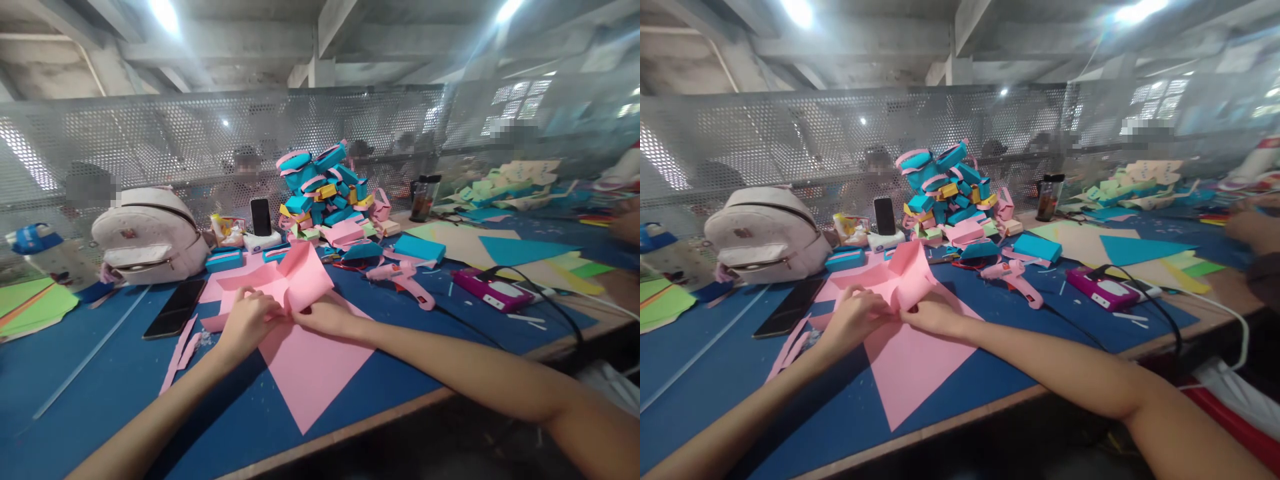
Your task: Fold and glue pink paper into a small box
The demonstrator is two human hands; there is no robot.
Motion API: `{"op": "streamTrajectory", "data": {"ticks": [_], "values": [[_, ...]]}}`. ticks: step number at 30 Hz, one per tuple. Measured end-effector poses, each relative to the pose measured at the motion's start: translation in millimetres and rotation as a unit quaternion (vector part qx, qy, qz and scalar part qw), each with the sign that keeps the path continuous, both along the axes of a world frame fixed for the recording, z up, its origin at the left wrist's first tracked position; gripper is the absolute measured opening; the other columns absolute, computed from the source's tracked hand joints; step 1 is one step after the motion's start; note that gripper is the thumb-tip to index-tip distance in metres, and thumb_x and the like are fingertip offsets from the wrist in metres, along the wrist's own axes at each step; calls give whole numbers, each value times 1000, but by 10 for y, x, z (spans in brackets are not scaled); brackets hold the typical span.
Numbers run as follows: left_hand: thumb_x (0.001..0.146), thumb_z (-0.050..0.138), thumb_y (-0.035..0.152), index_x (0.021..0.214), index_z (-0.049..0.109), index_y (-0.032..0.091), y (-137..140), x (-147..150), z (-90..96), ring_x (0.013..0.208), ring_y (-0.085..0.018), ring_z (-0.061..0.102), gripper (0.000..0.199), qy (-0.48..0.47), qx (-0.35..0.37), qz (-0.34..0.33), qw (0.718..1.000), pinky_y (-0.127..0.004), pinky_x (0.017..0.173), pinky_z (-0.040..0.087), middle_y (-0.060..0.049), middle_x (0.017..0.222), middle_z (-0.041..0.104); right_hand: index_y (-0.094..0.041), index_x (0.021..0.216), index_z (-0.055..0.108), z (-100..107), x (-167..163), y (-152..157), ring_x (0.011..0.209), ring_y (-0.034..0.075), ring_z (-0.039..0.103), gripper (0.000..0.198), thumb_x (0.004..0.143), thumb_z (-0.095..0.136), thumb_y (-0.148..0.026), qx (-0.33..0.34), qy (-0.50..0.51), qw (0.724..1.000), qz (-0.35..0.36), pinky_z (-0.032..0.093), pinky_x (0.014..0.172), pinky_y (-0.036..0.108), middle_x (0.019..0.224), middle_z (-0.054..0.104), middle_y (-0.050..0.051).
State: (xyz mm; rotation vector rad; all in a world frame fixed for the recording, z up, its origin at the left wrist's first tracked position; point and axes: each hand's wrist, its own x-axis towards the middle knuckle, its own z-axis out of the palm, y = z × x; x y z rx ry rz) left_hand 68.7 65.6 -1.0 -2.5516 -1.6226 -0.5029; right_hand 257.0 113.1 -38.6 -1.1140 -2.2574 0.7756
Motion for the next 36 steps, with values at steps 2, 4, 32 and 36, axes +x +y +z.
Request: {"op": "streamTrajectory", "data": {"ticks": [2, 4, 32, 36], "values": [[88, 60, 40, 77, 74, 25, -2, 2, 4, 77, -20, 62, 23, 27, 5, -18, 999, -38, 85, 29, -3, 74, 73, -19, 61, 58, -4, -5, -3, 56, 14, 44, 25, 82, 55, -33, 21, 2, 1000, 11, 27, 54, 27, 61, 58, 0], [88, 61, 41, 77, 73, 24, -6, 5, 12, 78, -20, 62, 23, 47, 12, -25, 999, -38, 85, 29, -3, 74, 72, -19, 65, 60, -7, -6, -4, 58, 14, 45, 23, 83, 54, -32, 38, 8, 999, 22, 28, 55, 27, 65, 60, 1], [86, 64, 27, 80, 65, 20, -3, -19, 31, 76, -19, 61, 9, 32, 47, -34, 998, -40, 95, 32, 0, 77, 70, -16, 84, 69, -13, 2, 9, 74, 17, 60, 22, 91, 49, -20, 108, -8, 987, 117, 40, 67, 26, 85, 72, 6], [88, 63, 30, 77, 62, 20, -28, 1, 39, 75, -19, 60, 15, 68, 82, -57, 993, -42, 95, 32, 0, 73, 68, -16, 84, 71, -7, 4, 6, 79, 18, 62, 24, 94, 50, -20, 129, -16, 984, 123, 42, 71, 27, 88, 73, 7]]}}
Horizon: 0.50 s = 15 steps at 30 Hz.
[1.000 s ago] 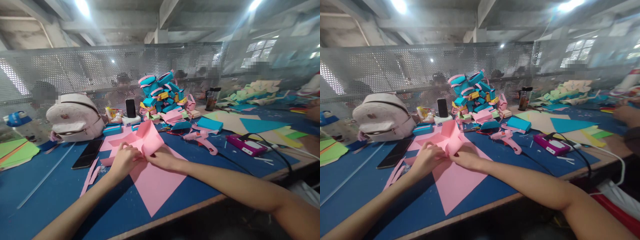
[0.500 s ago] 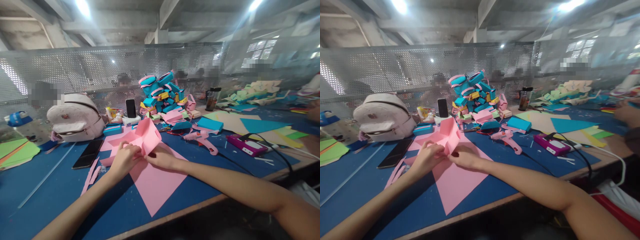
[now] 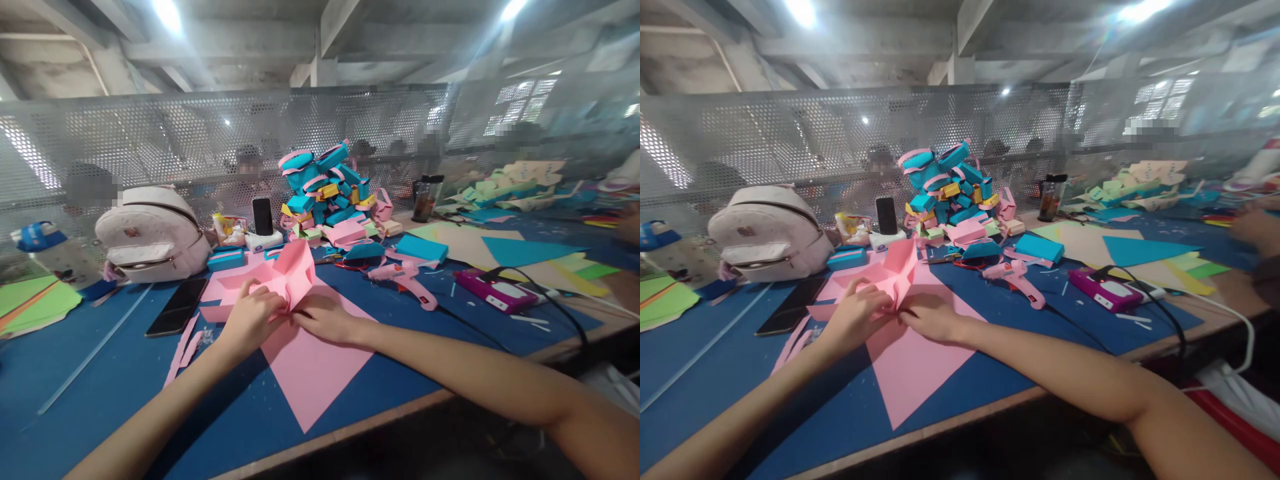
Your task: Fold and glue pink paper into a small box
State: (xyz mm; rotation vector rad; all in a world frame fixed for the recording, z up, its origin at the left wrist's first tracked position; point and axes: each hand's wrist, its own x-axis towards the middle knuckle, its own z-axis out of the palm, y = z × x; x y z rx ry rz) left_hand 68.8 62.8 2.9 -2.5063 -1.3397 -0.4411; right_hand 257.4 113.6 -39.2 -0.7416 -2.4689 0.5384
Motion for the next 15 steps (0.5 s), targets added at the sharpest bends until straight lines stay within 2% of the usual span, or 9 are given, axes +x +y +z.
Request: {"op": "streamTrajectory", "data": {"ticks": [6, 9, 13, 15], "values": [[89, 56, 21, 73, 60, 20, -25, 20, -8, 74, -19, 59, 16, 57, 66, -5, 996, -44, 97, 34, 0, 70, 65, -19, 93, 73, 19, 1, 8, 85, 18, 64, 19, 92, 53, -18, 17, 17, 1000, -19, 44, 76, 27, 96, 74, 5], [85, 55, 15, 71, 60, 20, -30, 24, 16, 74, -20, 59, 15, 82, 96, -2, 992, -45, 99, 35, -1, 68, 64, -21, 94, 72, 73, 15, 23, 81, 16, 64, 17, 88, 57, -17, 30, 33, 999, -28, 42, 72, 25, 93, 74, 2], [82, 55, 13, 72, 61, 19, -42, -5, 116, 74, -20, 58, 13, 124, 140, 2, 982, -46, 99, 36, -2, 68, 63, -19, 79, 69, 303, 153, 2, 60, 12, 54, 8, 81, 61, -17, 89, 86, 991, -58, 35, 57, 24, 69, 66, -1], [83, 55, 14, 75, 61, 19, -57, -40, 160, 74, -20, 58, 11, 143, 159, -1, 977, -47, 99, 37, -2, 69, 63, -17, 64, 60, 478, 290, -57, 57, 12, 49, 23, 86, 54, -19, 144, 158, 976, -43, 34, 57, 25, 61, 57, -1]]}}
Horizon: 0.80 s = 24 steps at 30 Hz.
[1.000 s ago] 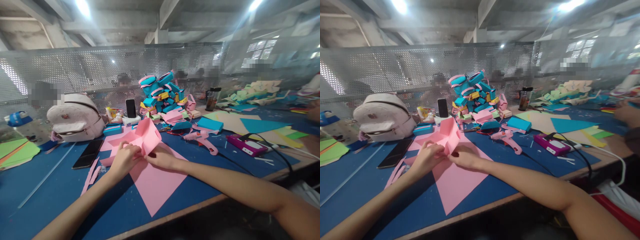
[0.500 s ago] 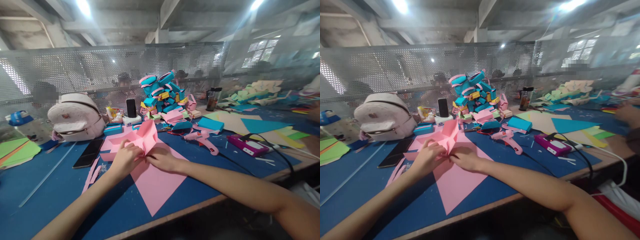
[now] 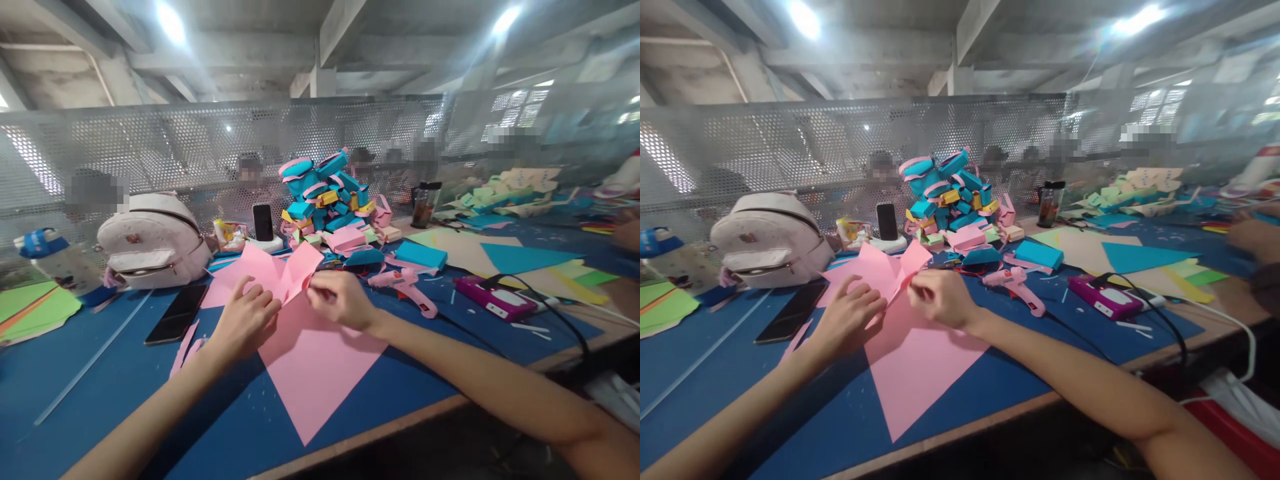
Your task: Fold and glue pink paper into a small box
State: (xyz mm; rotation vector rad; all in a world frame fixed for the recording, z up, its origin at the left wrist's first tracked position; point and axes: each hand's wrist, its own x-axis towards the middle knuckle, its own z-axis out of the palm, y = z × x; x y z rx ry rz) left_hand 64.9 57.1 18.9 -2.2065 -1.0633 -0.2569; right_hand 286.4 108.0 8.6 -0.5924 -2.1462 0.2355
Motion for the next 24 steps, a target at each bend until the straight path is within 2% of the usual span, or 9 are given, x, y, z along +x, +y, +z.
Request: {"op": "streamTrajectory", "data": {"ticks": [1, 4, 6, 10, 13, 15, 19, 21, 24], "values": [[84, 54, 14, 78, 62, 19, -11, -21, 10, 75, -20, 58, 11, 6, 7, -5, 1000, -47, 99, 37, -2, 71, 64, -18, 60, 56, 91, 78, -41, 58, 12, 49, 29, 89, 49, -19, 27, 48, 998, 11, 35, 58, 26, 60, 55, 0], [88, 51, 11, 88, 63, 20, -62, -92, -13, 81, -19, 61, 15, 12, 10, -53, 998, -45, 102, 36, -2, 81, 67, -18, 67, 56, 321, 306, -165, 65, 15, 51, 29, 93, 44, -19, 87, 166, 982, 30, 40, 64, 29, 66, 56, 1], [91, 47, 9, 92, 63, 20, -106, -146, -61, 87, -17, 63, 20, 15, 14, -102, 995, -43, 104, 35, -2, 90, 70, -18, 78, 60, 405, 417, -212, 72, 16, 55, 24, 95, 44, -20, 68, 175, 982, 22, 44, 69, 30, 75, 60, 3], [97, 45, 13, 94, 64, 19, -163, -272, -171, 99, -16, 64, 21, 19, 30, -181, 983, -40, 110, 31, -3, 100, 73, -20, 99, 66, 342, 502, -193, 89, 18, 63, 20, 95, 46, -18, -42, 31, 999, 12, 49, 79, 31, 98, 68, 5], [97, 47, 16, 97, 66, 20, -155, -349, -244, 102, -16, 64, 19, 18, 24, -189, 982, -40, 115, 28, -1, 99, 74, -21, 103, 69, 153, 489, -167, 95, 18, 66, 23, 93, 49, -16, -112, -102, 988, 15, 51, 84, 31, 106, 71, 4], [97, 48, 16, 99, 67, 20, -151, -364, -284, 99, -15, 65, 19, 22, 17, -186, 982, -40, 118, 25, 0, 94, 75, -22, 107, 69, 24, 473, -184, 98, 19, 68, 26, 93, 49, -15, -134, -162, 977, 26, 51, 87, 32, 110, 73, 3], [95, 48, 12, 96, 70, 19, -225, -280, -329, 93, -15, 67, 23, 57, 3, -166, 984, -42, 123, 15, 1, 90, 75, -20, 123, 64, -143, 457, -286, 112, 20, 64, 34, 94, 46, -14, -96, -247, 961, 84, 49, 97, 35, 124, 68, 5], [94, 48, 12, 98, 71, 18, -301, -211, -337, 96, -16, 66, 24, 80, -5, -146, 986, -43, 124, 12, -1, 96, 75, -15, 130, 60, -194, 448, -337, 119, 23, 60, 37, 95, 45, -16, -40, -276, 954, 110, 47, 101, 39, 130, 65, 10], [95, 41, 10, 107, 70, 16, -424, -122, -355, 102, -18, 65, 32, 66, -21, -140, 988, -43, 123, 14, -3, 109, 73, -7, 131, 58, -261, 422, -378, 122, 27, 56, 39, 94, 46, -17, 45, -311, 940, 136, 46, 102, 43, 130, 63, 15]]}}
